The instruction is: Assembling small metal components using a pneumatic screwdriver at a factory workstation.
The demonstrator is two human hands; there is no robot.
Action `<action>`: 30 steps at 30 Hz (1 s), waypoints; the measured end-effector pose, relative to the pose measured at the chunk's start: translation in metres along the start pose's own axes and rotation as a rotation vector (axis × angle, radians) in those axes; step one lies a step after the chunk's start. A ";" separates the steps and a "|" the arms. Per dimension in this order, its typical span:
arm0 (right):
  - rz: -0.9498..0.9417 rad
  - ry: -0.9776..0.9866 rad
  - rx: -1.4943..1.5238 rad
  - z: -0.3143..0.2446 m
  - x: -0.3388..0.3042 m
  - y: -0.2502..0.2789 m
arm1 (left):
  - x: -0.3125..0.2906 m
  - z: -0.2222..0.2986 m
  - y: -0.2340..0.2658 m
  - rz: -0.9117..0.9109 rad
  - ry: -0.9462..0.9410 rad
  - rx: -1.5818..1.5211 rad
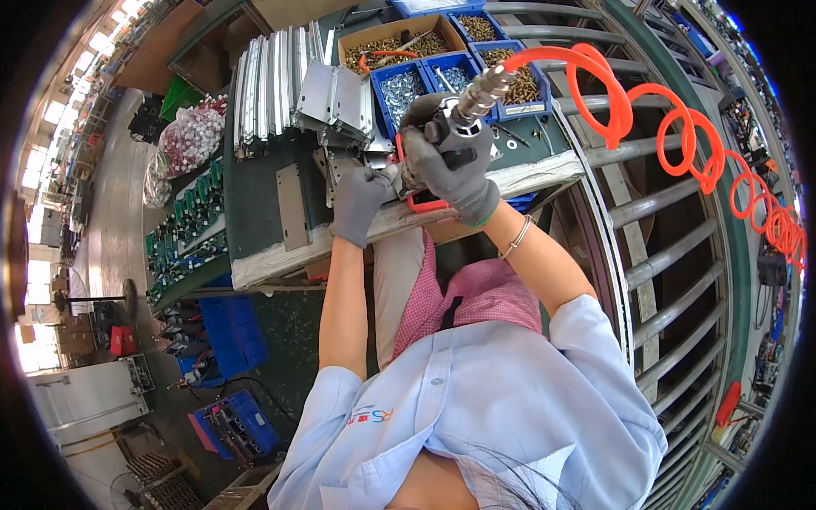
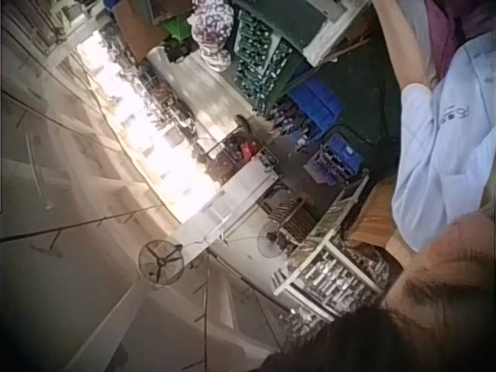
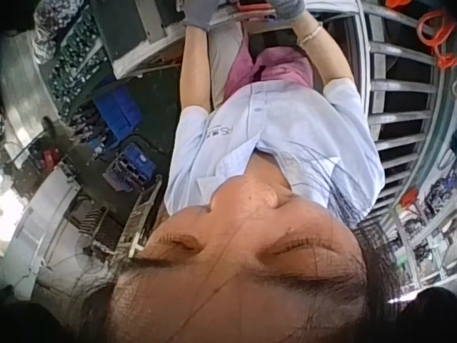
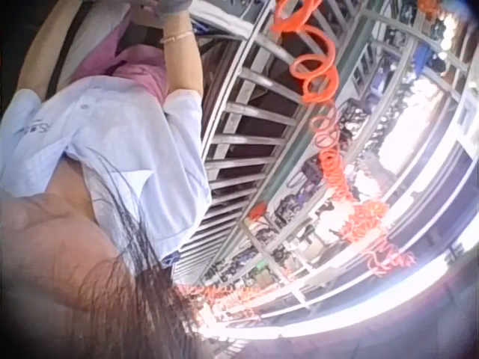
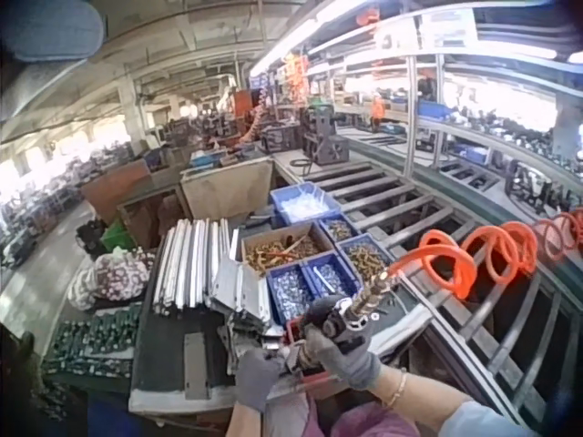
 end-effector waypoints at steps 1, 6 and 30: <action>-0.050 -0.006 0.023 0.001 0.000 -0.003 | 0.001 0.005 0.005 -0.003 -0.013 0.039; -0.157 -0.007 -0.006 -0.007 0.000 -0.028 | 0.004 0.016 0.014 0.046 -0.016 0.294; -0.390 0.019 -0.028 0.001 0.009 -0.064 | 0.040 -0.023 -0.047 0.117 -0.337 -0.499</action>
Point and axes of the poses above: each hand's wrist, its own x-axis towards the middle knuckle, its own y-axis out of the back of the hand, z = x × y, the point moved 7 cm from there along x, towards the middle knuckle, and after that the axes turned 9 degrees about x, right-handed, at the moved point
